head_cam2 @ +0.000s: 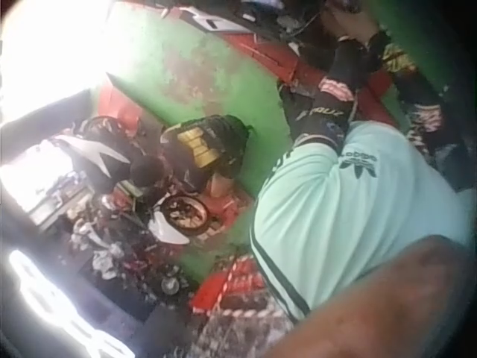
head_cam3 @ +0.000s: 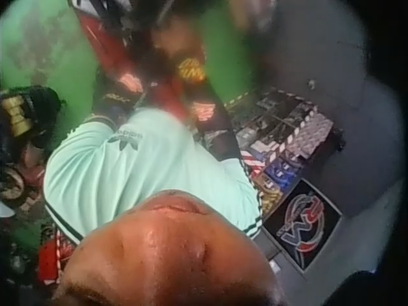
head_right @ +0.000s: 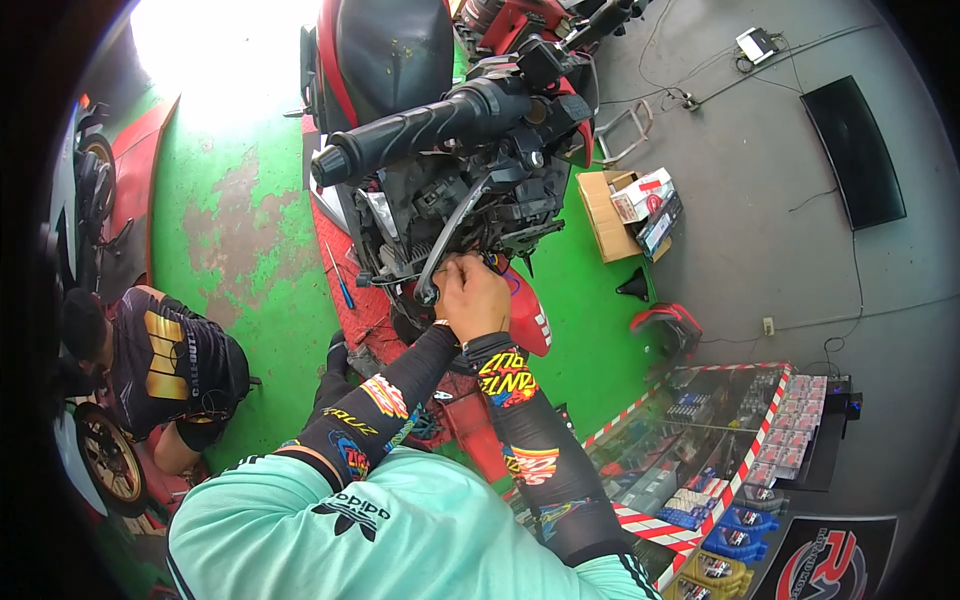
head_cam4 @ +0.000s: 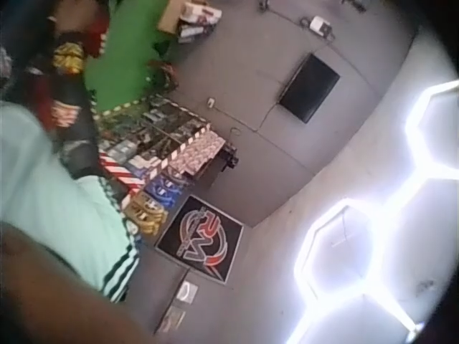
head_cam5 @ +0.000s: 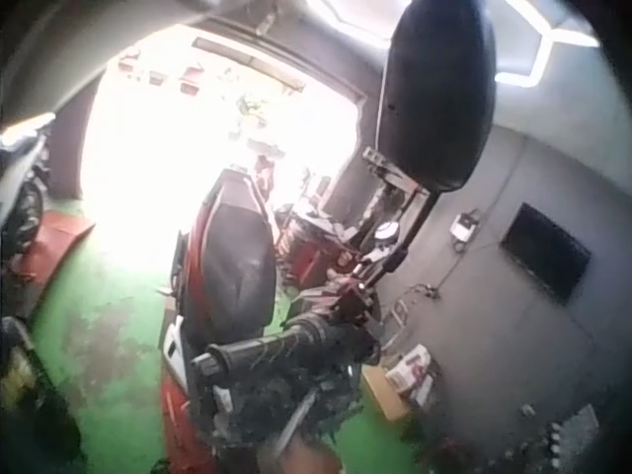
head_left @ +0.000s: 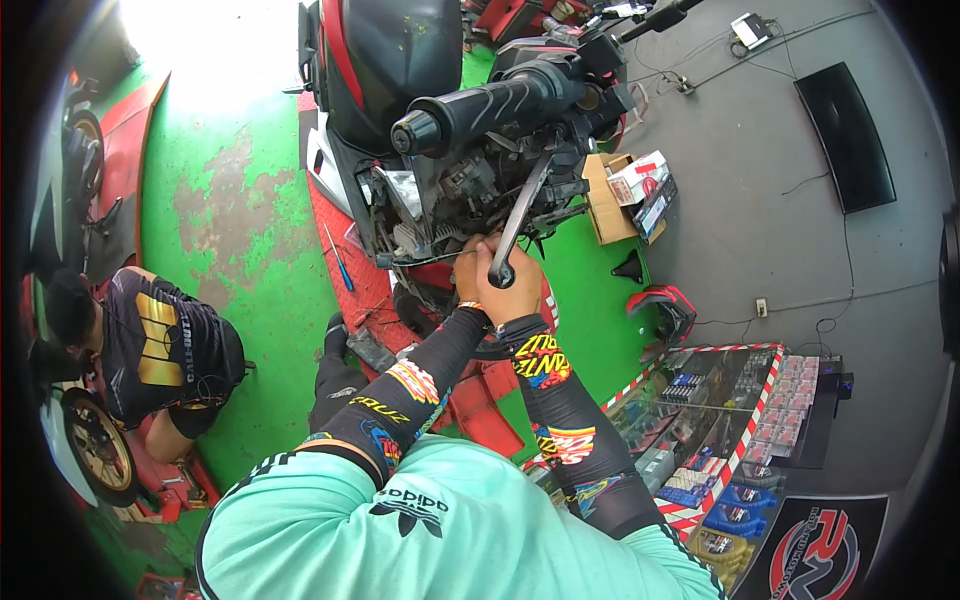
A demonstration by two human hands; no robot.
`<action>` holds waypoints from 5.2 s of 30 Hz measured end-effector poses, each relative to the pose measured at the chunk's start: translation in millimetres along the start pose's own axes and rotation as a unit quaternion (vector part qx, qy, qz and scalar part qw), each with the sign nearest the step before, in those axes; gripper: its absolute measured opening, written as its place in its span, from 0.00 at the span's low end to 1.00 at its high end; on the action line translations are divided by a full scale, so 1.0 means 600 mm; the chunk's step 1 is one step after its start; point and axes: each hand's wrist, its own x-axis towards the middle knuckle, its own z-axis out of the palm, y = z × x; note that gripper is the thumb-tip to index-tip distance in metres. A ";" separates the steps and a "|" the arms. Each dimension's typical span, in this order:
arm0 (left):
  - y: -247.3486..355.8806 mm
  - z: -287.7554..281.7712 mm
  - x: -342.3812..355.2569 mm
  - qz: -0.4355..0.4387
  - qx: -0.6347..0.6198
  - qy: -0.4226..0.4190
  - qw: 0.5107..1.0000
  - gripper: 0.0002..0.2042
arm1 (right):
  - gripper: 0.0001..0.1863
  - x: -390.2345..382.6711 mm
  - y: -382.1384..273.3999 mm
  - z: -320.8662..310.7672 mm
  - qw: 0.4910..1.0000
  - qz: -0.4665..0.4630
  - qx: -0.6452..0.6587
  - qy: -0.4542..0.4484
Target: Repairing and taping electrical wiring on a motorcycle.
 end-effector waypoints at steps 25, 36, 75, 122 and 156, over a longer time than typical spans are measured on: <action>0.038 0.000 0.010 -0.043 -0.037 0.015 0.998 0.12 | 0.11 0.026 0.218 -0.048 0.988 0.149 -0.047 0.017; 0.057 -0.003 0.012 -0.107 -0.111 0.025 0.988 0.11 | 0.11 -0.053 0.045 -0.089 0.994 0.111 0.008 -0.014; 0.049 -0.025 0.020 -0.105 -0.081 -0.018 0.991 0.14 | 0.12 0.033 0.083 -0.014 0.989 0.056 -0.137 0.014; 0.119 -0.191 0.042 0.022 0.035 -0.272 0.961 0.13 | 0.23 -0.398 0.223 -0.050 0.843 0.399 0.348 -0.097; 0.161 -0.062 0.144 0.010 0.303 -0.294 0.907 0.10 | 0.24 -0.986 0.363 0.150 0.601 0.735 0.312 0.026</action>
